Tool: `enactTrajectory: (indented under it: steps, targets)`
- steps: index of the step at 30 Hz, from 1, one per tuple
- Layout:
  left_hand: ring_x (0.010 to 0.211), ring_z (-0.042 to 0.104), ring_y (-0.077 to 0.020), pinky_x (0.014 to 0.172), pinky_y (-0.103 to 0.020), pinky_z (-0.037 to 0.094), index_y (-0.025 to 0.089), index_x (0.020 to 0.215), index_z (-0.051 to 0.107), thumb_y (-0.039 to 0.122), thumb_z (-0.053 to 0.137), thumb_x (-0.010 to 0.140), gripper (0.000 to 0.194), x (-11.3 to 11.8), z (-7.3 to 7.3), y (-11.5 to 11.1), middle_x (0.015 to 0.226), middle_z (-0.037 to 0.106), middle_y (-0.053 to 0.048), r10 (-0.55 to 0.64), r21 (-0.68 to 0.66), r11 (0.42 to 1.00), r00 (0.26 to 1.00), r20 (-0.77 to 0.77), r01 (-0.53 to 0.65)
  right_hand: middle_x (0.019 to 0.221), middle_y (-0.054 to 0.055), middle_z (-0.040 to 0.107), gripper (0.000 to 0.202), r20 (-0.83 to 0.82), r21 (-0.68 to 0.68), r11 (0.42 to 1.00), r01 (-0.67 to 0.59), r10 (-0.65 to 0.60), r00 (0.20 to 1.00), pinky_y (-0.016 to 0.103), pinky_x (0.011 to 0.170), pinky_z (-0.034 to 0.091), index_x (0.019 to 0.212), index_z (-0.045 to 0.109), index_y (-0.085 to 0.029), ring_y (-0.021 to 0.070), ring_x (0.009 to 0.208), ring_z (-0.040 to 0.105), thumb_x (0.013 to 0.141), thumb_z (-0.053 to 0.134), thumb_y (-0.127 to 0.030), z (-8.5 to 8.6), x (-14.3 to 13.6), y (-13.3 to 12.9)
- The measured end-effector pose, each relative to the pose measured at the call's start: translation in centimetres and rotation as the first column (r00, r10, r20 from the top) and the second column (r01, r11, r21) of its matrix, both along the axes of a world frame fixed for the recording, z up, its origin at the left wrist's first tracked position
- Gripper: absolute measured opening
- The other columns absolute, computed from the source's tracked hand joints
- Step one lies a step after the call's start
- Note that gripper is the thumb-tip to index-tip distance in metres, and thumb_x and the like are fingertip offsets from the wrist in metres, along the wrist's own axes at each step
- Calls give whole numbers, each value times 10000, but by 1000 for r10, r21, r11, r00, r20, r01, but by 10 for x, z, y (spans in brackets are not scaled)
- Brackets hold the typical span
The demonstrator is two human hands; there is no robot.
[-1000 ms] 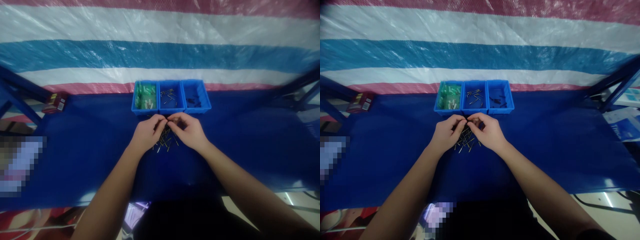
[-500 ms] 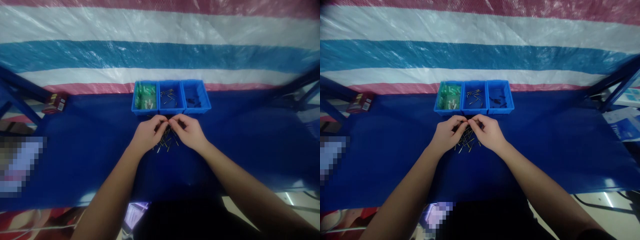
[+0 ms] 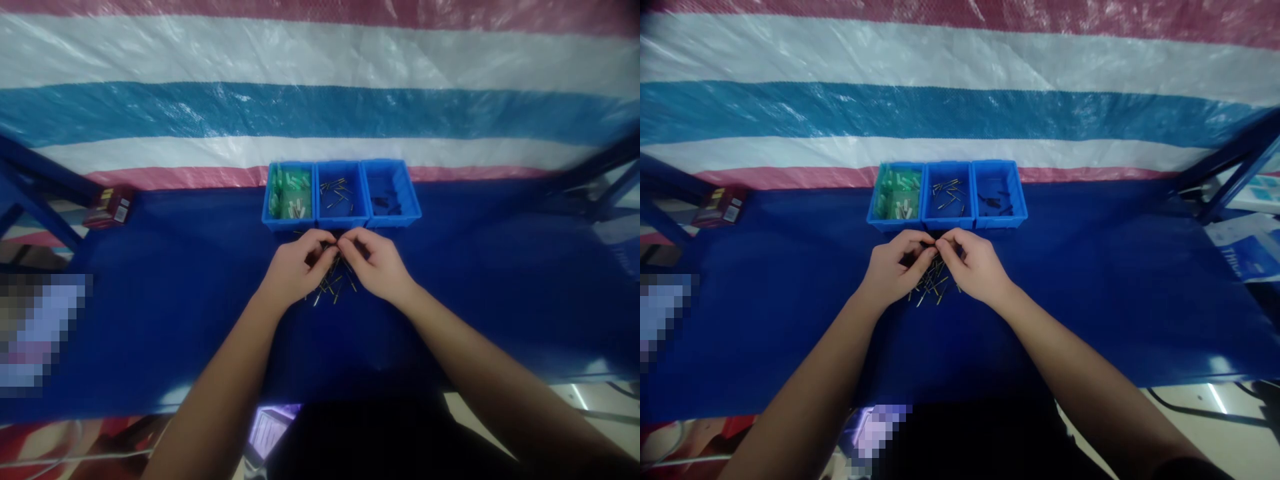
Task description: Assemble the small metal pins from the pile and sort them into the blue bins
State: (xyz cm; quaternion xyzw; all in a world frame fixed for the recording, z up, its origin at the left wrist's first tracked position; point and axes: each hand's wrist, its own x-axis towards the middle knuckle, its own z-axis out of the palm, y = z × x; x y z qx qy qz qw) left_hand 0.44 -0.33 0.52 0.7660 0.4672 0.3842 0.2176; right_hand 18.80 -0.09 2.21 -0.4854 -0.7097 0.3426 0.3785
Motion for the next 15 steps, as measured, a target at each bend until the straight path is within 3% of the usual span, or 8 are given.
enactTrajectory:
  steps: [4, 10, 15]
  targets:
    - [533, 544, -74, 555, -204, 423, 213, 997, 638, 321, 563, 959, 138, -1, 0, 2, 659, 608, 54, 9, 20, 1000, 999, -40, -8, 779, 20, 666, 197, -26, -16, 1000, 24, -24, 999, 280, 624, 467, 883, 670, -192, 146, 690, 587, 949, 570, -349, 0, -1, 0]
    - [609, 593, -97, 599, -227, 425, 193, 914, 649, 359, 519, 988, 224, -3, 1, 3, 722, 655, 20, 29, 70, 997, 994, -106, -21, 792, 15, 646, 117, -63, 13, 1000, -10, 11, 998, 288, 649, 481, 981, 665, -184, 141, 685, 584, 892, 604, -230, -1, -1, 0]
    - [570, 574, -78, 591, -200, 432, 217, 1066, 648, 343, 591, 952, 179, -1, 0, 2, 675, 617, 57, -3, 46, 999, 999, -33, 4, 781, 12, 627, 101, -39, -10, 1000, 23, -23, 999, 277, 636, 466, 956, 644, -186, 143, 696, 577, 906, 586, -252, -1, 0, 0]
